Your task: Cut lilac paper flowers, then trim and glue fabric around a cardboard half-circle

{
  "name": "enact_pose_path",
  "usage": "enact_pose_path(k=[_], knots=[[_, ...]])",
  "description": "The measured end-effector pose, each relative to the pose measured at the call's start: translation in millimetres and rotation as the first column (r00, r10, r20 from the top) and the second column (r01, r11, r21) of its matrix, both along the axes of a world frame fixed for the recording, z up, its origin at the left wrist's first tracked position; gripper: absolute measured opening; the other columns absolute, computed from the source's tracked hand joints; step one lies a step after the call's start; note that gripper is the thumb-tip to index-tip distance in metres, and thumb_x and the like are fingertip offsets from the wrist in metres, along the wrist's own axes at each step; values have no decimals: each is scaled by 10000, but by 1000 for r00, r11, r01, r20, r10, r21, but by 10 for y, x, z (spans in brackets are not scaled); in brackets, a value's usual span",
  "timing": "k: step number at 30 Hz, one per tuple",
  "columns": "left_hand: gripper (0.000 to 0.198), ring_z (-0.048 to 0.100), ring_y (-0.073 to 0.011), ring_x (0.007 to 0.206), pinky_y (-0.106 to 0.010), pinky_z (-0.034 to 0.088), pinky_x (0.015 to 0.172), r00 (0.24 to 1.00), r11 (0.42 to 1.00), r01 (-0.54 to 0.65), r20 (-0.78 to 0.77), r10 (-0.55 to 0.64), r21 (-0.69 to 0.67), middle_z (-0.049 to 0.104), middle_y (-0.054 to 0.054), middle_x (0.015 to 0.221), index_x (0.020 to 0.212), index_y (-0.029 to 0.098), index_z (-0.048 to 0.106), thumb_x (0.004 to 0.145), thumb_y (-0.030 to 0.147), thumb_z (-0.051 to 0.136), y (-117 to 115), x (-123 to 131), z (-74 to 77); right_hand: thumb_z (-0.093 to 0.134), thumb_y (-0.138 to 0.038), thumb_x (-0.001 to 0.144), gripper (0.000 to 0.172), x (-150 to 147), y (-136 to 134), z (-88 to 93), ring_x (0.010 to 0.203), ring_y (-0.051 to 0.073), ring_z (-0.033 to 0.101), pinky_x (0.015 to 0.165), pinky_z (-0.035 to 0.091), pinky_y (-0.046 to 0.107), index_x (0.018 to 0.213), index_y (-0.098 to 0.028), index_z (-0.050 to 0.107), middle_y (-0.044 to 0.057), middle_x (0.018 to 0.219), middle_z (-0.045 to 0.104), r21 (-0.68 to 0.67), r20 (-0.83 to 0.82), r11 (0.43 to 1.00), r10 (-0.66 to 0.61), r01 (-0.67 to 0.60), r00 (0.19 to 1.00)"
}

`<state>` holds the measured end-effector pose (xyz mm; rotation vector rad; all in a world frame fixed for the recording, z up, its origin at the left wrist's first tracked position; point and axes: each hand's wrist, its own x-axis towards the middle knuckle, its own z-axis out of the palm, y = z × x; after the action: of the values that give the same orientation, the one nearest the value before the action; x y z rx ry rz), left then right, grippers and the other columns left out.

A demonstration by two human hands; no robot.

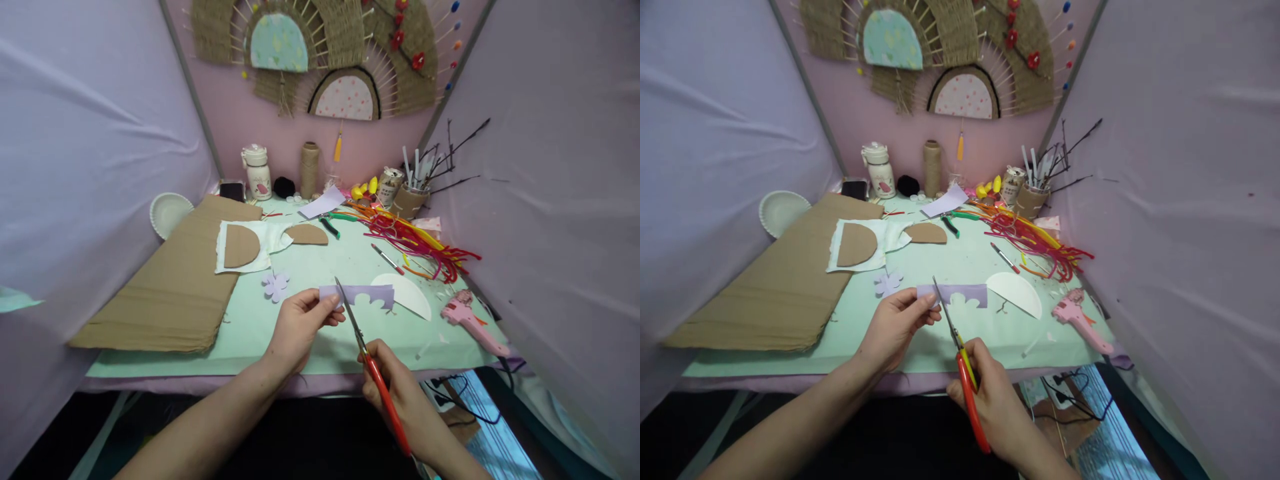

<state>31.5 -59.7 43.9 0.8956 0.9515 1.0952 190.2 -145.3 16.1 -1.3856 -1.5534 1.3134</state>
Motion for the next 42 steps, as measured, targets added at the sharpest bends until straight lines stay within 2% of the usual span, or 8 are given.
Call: enact_pose_path(k=[15,25,28,31,33,35,38,42], knots=[[187,606,-119,596,-217,463,585,976,987,153,-160,-145,40,663,-31,639,671,146,668,744,317,682,49,-165,63,520,-236,797,198,94,-30,122,567,112,273,513,262,228,755,-237,327,-72,643,321,-112,40,993,41,-36,998],[172,578,-122,555,-228,452,571,913,951,309,-291,-287,31,625,-13,585,653,160,647,744,306,658,93,-321,175,550,-299,806,234,171,-64,132,580,116,269,520,248,237,741,-233,335,-62,651,328,-166,40,981,104,-96,994],[153,551,-103,547,-214,430,567,938,965,258,-250,-239,46,607,5,576,645,162,642,733,283,675,83,-299,159,558,-324,801,256,142,-59,135,570,115,260,511,239,237,731,-233,330,-66,634,328,-159,25,984,91,-86,996],[148,556,-87,583,-200,429,598,987,989,150,-55,-150,-3,626,5,617,697,155,660,728,295,698,25,-195,92,552,-361,807,275,83,-46,113,561,109,262,505,245,232,734,-235,319,-69,637,322,-126,-22,991,44,-46,999],[162,588,-91,629,-206,447,634,993,993,92,80,-86,-68,657,-10,672,719,152,666,727,308,708,-28,-107,37,544,-379,813,265,48,-41,72,555,106,261,497,251,229,756,-237,328,-70,646,315,-103,-59,994,16,-22,998],[160,602,-94,642,-213,460,651,990,995,20,140,-6,-99,665,-12,679,709,152,663,722,302,717,-67,-36,-4,533,-390,815,247,30,-42,19,549,107,254,487,252,228,781,-238,341,-70,649,311,-81,-87,997,9,-16,996],[165,603,-94,618,-212,464,628,994,996,-31,106,40,-81,665,-13,651,674,145,662,717,292,724,-75,6,-21,526,-350,814,209,33,-50,-39,554,113,261,492,254,231,797,-237,351,-69,648,310,-57,-76,998,17,-21,997],[192,595,-91,582,-206,460,596,1000,999,15,9,-15,-34,668,-21,628,652,134,668,724,305,718,-35,-24,-6,510,-269,802,163,47,-59,-21,543,111,258,487,231,233,832,-239,352,-73,647,301,-58,-49,997,41,-43,998]])
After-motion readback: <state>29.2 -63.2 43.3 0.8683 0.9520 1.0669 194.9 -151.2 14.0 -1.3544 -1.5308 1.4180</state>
